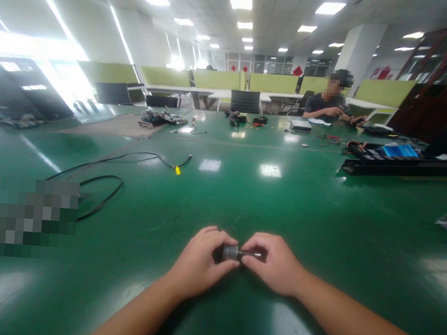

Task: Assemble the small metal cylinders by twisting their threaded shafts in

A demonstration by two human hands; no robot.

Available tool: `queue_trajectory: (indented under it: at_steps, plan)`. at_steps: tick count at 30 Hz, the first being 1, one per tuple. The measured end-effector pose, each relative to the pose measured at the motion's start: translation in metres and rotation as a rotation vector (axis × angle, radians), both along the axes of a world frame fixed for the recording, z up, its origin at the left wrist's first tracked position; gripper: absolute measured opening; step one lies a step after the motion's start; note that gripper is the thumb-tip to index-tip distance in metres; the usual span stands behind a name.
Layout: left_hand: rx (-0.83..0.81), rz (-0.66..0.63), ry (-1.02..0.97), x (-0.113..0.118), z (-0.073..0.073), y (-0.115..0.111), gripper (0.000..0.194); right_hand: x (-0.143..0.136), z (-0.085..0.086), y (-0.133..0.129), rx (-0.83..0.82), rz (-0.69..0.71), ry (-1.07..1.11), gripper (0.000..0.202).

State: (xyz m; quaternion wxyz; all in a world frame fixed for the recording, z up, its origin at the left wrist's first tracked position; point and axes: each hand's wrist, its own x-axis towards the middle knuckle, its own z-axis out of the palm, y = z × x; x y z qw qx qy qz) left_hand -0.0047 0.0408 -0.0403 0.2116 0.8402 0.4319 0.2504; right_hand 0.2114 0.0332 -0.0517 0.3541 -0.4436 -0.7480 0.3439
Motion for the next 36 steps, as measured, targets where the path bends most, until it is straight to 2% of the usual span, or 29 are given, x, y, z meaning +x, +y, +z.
queue_trajectory:
  at_steps: [11, 29, 36]
  plan:
    - [-0.013, 0.022, -0.031, 0.0024, 0.0046, -0.0021, 0.021, -0.0006, -0.0011, -0.0011, -0.006, 0.000, 0.020, 0.009]
    - [-0.008, 0.011, -0.009, -0.0011, -0.0010, 0.0006, 0.025, -0.0005, -0.0013, 0.0000, 0.003, -0.011, 0.017, 0.007]
    - [-0.004, 0.013, -0.023, -0.0004, 0.0009, 0.0000, 0.023, -0.0006, -0.0003, -0.0004, -0.002, -0.012, 0.004, 0.006]
